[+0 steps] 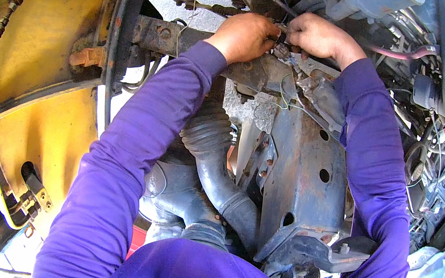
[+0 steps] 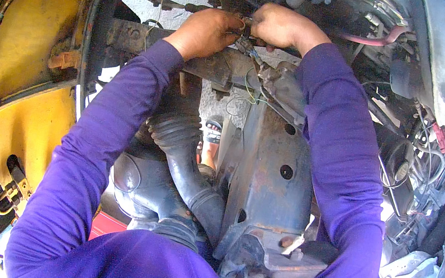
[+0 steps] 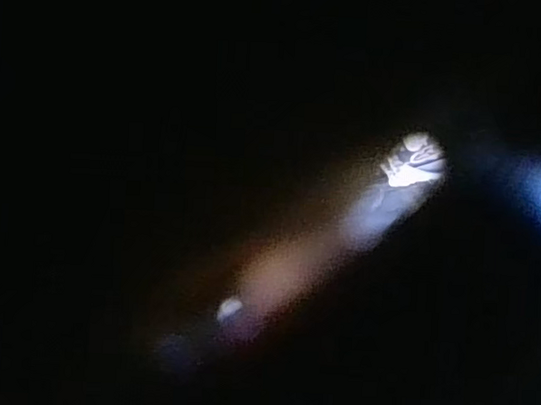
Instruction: The person works on a vehicle's engine bay, manipulating and connecting electrical wires and connectors. They strip wire ends, join them, and secure connections using a small green connector, handling the components by hand.
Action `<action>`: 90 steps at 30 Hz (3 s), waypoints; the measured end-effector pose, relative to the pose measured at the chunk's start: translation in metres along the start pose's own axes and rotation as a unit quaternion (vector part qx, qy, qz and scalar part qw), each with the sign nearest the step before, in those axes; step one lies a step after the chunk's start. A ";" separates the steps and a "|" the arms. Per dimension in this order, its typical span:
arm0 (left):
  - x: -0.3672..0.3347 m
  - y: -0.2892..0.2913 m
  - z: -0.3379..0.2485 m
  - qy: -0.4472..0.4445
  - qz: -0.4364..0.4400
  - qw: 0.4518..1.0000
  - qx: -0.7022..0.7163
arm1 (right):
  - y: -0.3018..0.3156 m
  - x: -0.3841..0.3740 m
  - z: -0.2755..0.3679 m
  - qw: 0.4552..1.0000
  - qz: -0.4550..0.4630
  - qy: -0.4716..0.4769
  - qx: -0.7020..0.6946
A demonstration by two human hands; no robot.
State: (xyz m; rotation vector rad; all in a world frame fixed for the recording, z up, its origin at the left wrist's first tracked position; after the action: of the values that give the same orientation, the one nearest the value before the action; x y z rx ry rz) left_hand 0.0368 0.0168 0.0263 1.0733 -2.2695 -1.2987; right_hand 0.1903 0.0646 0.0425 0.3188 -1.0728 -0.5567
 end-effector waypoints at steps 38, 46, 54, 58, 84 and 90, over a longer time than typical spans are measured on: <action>0.030 0.040 0.057 0.197 0.021 0.882 0.429 | -0.013 -0.007 -0.013 0.988 0.125 -0.065 -0.066; 0.041 0.053 -0.006 0.212 -0.096 0.958 0.165 | -0.004 -0.002 -0.009 0.987 0.109 -0.079 -0.089; 0.102 0.013 -0.053 0.352 -0.346 0.842 0.221 | 0.002 0.004 -0.009 0.968 0.093 -0.029 -0.229; 0.111 -0.003 -0.086 0.300 -0.382 0.849 0.207 | 0.001 0.011 -0.004 0.964 0.108 -0.050 -0.237; 0.069 0.039 -0.023 0.191 -0.232 0.949 0.096 | 0.001 0.014 0.003 0.978 0.035 -0.064 -0.195; 0.023 0.028 0.065 0.169 0.199 0.965 -0.019 | 0.002 0.016 0.011 0.979 0.055 -0.065 -0.186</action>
State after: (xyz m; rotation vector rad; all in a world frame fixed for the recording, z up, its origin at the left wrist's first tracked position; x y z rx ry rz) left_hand -0.0291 0.0477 0.0128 0.7098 -2.0528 -0.9137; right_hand 0.1871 0.0570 0.0599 -0.1066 -1.0801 -0.6714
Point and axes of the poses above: each hand's wrist, its own x-axis away from the middle knuckle, its own y-axis out of the back of the hand, z = x × y, the point moved 5 cm from there along -x, towards the middle knuckle, and after that the axes turned 14 degrees about -y, right-handed, at the moved point
